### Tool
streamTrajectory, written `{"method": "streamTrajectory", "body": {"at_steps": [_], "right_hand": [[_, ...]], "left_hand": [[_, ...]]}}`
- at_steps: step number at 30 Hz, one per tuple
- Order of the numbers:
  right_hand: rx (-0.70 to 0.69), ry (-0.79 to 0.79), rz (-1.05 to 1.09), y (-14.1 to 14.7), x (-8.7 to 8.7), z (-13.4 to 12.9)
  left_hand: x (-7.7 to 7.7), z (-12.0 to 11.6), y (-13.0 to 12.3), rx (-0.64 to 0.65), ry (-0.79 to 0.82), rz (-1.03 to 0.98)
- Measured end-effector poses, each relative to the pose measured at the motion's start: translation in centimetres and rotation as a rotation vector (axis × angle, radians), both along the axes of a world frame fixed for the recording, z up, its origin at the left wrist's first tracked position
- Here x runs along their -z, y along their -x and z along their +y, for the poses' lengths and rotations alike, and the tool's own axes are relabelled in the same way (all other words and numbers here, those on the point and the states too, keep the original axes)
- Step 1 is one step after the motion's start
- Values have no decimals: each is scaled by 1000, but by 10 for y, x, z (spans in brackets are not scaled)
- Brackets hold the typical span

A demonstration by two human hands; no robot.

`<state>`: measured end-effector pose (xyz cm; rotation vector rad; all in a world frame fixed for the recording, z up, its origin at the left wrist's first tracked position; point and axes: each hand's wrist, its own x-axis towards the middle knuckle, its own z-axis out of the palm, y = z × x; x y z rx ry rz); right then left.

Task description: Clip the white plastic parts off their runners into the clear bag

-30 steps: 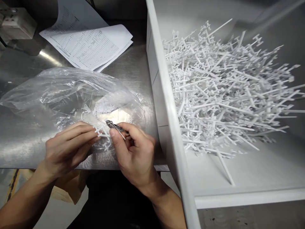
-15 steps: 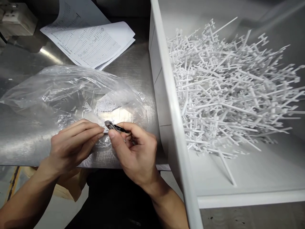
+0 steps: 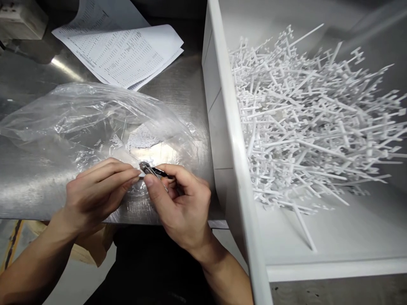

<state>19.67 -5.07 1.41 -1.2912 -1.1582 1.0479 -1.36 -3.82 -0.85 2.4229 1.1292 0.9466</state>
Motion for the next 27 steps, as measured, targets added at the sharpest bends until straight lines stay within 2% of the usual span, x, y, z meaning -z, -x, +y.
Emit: {"method": "streamTrajectory", "body": {"at_steps": [9,13,18,22,27], "right_hand": [[-24,-72,-52,1,4,-1],[-8,-75,-71,1,3,2],[69,-50,27,-1,-2,3],[64,-44,14,-5,-4,0],[46,-47,-5,-7,-1,-2]], "left_hand": [[8,-1,1,-1,-69,57],[4,-1,-2,-29,-48,52],[-4,1,-5,-63,-7,1],[-8,2,-6,-87,-61,-110],[-9,2,-5,-118,-122,-129]]}}
